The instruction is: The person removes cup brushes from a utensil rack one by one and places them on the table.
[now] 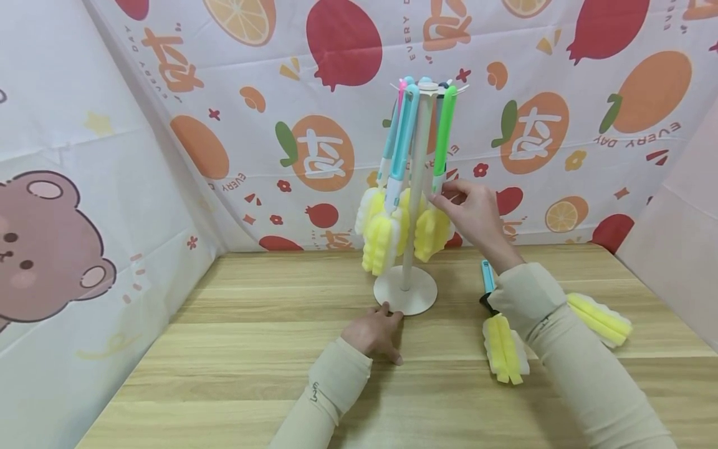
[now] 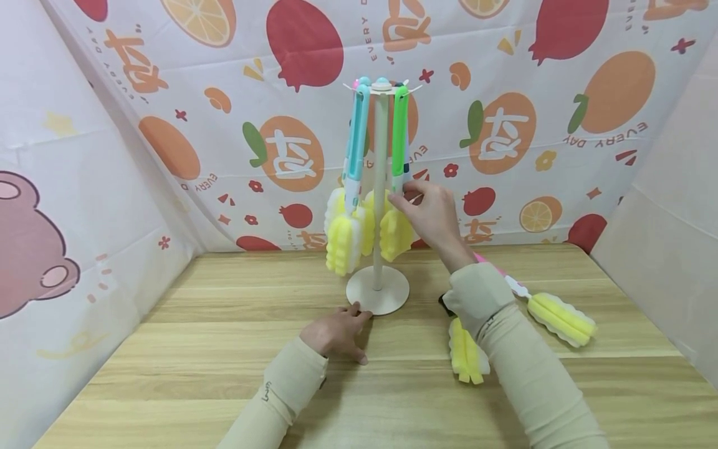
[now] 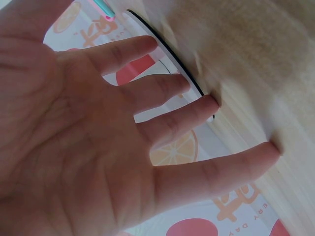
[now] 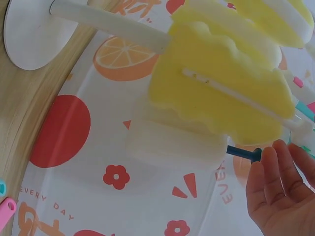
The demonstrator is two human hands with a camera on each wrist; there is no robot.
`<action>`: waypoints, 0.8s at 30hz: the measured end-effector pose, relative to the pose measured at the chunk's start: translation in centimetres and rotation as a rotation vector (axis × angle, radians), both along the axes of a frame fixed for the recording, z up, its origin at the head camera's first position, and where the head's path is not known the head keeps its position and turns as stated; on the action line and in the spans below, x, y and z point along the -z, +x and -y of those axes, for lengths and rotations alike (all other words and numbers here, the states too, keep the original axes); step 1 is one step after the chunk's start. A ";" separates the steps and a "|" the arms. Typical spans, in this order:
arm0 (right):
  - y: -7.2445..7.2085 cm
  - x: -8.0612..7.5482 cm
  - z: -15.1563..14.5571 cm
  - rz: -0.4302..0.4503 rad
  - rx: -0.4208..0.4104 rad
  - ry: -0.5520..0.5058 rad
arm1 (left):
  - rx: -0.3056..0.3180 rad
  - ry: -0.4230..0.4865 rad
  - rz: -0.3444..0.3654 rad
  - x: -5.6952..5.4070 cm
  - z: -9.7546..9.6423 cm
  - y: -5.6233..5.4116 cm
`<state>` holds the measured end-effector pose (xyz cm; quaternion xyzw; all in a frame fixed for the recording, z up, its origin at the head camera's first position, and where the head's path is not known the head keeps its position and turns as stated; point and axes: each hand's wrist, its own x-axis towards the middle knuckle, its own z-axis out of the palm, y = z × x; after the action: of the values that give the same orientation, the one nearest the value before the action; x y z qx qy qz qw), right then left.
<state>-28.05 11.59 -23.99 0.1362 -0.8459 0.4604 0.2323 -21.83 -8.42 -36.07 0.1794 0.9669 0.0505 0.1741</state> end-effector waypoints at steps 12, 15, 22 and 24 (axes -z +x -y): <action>-0.2 0.3 0.3 -0.111 0.018 -0.006 | -0.003 0.022 -0.001 0.0 0.0 0.1; -0.2 0.6 0.2 -0.157 0.031 0.015 | -0.008 0.026 0.005 -0.1 0.0 0.1; -0.1 1.1 0.1 -0.212 0.048 0.037 | -0.001 0.024 0.002 0.0 0.0 0.1; 0.0 1.1 0.2 -0.195 0.039 0.022 | -0.005 0.028 0.004 0.0 0.0 0.1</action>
<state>-28.07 11.36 -25.09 0.1663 -0.8269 0.4308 0.3208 -21.75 -8.44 -36.09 0.1793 0.9662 0.0648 0.1736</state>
